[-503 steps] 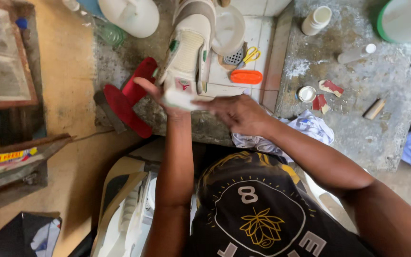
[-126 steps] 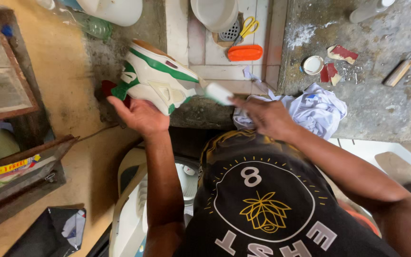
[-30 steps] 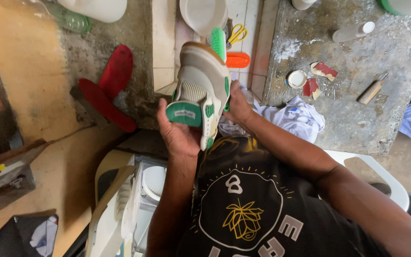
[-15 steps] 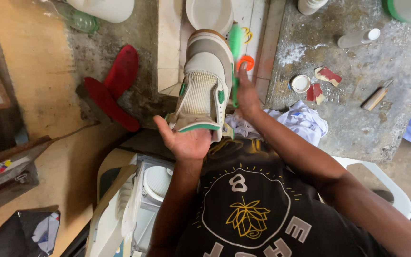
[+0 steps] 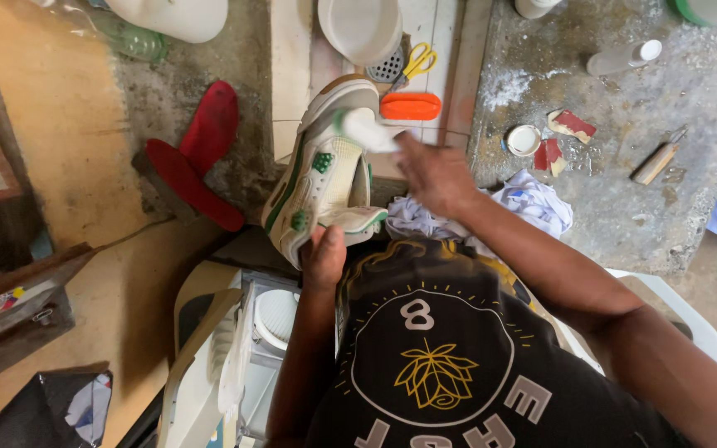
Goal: The person cleans a shoe by scrubbing the exterior and sole with a brush and wiping it with a cloth, then places the shoe inside a washing machine and operates the machine controls.
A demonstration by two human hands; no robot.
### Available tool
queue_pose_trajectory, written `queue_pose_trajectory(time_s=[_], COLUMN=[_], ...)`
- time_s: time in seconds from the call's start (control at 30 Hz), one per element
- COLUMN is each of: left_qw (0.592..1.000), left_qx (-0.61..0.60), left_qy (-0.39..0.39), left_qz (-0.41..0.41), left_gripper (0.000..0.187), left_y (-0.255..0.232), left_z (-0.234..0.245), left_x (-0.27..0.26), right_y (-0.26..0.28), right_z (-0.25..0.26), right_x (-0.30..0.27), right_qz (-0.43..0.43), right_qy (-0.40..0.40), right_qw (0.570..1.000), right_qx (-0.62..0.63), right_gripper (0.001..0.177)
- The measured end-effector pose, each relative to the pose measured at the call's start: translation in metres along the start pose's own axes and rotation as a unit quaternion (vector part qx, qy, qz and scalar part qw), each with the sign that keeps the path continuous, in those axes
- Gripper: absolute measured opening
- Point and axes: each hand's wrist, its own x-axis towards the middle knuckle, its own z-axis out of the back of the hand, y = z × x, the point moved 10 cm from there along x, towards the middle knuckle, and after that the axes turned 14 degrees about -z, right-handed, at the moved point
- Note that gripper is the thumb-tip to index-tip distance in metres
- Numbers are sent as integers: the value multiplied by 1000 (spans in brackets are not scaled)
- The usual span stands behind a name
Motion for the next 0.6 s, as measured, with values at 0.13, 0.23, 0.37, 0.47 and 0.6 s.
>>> queue_pose_trajectory(time_s=[0.13,0.23,0.37,0.47,0.6], left_qw=[997,991,989,964,948], left_qx=[-13,-25,23,150,-5], left_qy=[6,35,44,109,22], left_qz=[74,126,139,190,317], left_gripper=[77,76,77,64,65], left_y=[-29,-27,-33,-9,57], left_z=[-19,-26,-18,13,53], left_x=[15,24,13,-8,-73], right_y=[-43,-49,-49,-62,-82], right_z=[21,16,11,4,-3], right_x=[8,9,18,10,-19], right_qz=[-77,-69,-61,-71,-67], right_qy=[-62,-26,23,69,111], right_qw=[976,925,916,916,955], right_qx=[194,372,396,389,265], right_gripper=[22,21,23,21,20])
